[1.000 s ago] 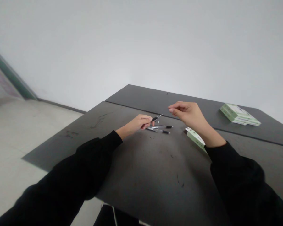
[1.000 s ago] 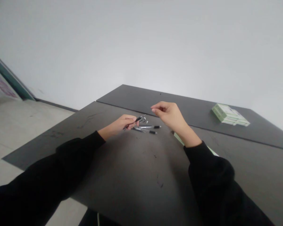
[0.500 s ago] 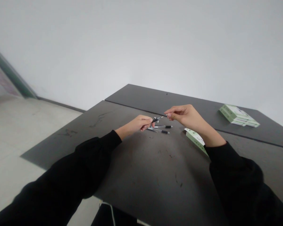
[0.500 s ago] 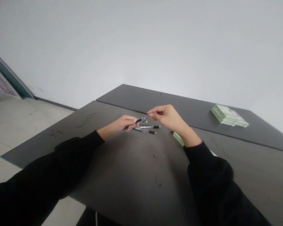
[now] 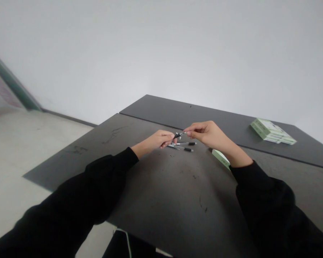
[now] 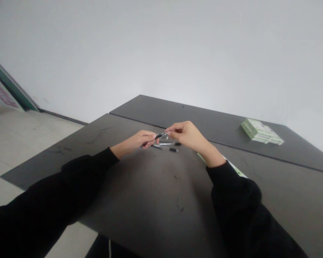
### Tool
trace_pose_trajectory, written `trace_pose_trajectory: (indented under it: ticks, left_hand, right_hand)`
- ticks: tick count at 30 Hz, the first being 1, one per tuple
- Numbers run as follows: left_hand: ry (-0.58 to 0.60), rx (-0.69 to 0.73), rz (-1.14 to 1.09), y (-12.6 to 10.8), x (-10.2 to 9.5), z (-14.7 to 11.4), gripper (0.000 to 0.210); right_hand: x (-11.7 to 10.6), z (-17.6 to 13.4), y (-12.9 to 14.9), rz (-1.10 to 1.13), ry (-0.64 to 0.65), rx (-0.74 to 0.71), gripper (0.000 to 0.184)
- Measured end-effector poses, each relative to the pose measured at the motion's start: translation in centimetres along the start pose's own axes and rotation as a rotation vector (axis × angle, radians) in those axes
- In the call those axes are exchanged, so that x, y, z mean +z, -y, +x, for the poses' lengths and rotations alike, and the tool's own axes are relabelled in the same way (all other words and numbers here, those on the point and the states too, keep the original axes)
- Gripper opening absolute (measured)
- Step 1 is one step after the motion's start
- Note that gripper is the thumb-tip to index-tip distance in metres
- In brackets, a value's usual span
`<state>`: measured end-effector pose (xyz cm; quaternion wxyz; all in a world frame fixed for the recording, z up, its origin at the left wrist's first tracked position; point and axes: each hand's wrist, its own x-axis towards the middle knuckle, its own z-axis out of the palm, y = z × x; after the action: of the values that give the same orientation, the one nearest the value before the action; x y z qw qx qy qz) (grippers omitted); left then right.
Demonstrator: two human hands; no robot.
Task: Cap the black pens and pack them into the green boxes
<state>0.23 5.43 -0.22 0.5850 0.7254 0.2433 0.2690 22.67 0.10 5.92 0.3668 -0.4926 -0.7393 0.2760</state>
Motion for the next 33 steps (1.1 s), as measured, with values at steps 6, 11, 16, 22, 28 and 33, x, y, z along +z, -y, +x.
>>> trace_pose_trajectory:
  ticks: [6,11,16,22,28,33]
  left_hand:
    - [-0.001,-0.01,0.01,-0.1,0.0,-0.1,0.035]
    - [0.013,0.017,0.035,0.1,0.2,0.0,0.035]
    - [-0.011,0.043,0.112,0.2,0.2,0.1,0.035]
    - [-0.03,0.038,0.191,0.1,0.3,0.2,0.036]
    - [-0.094,-0.002,0.069,-0.1,0.9,0.4,0.037]
    - [-0.145,0.02,0.038,-0.2,1.1,0.5,0.033]
  right_hand:
    - [-0.6,-0.2,0.5,0.049,-0.047,0.024,0.024]
    - [0.1,-0.2,0.1,-0.004,0.017,0.034,0.023]
    - [0.4,-0.1,-0.7,-0.012,0.06,0.032,0.022]
    - [0.4,-0.1,-0.8,-0.072,0.042,0.031,0.02]
    - [1.1,0.1,-1.0,0.046,-0.009,0.036,0.018]
    - [1.5,0.3,-1.0,0.211,-0.047,0.069,0.016]
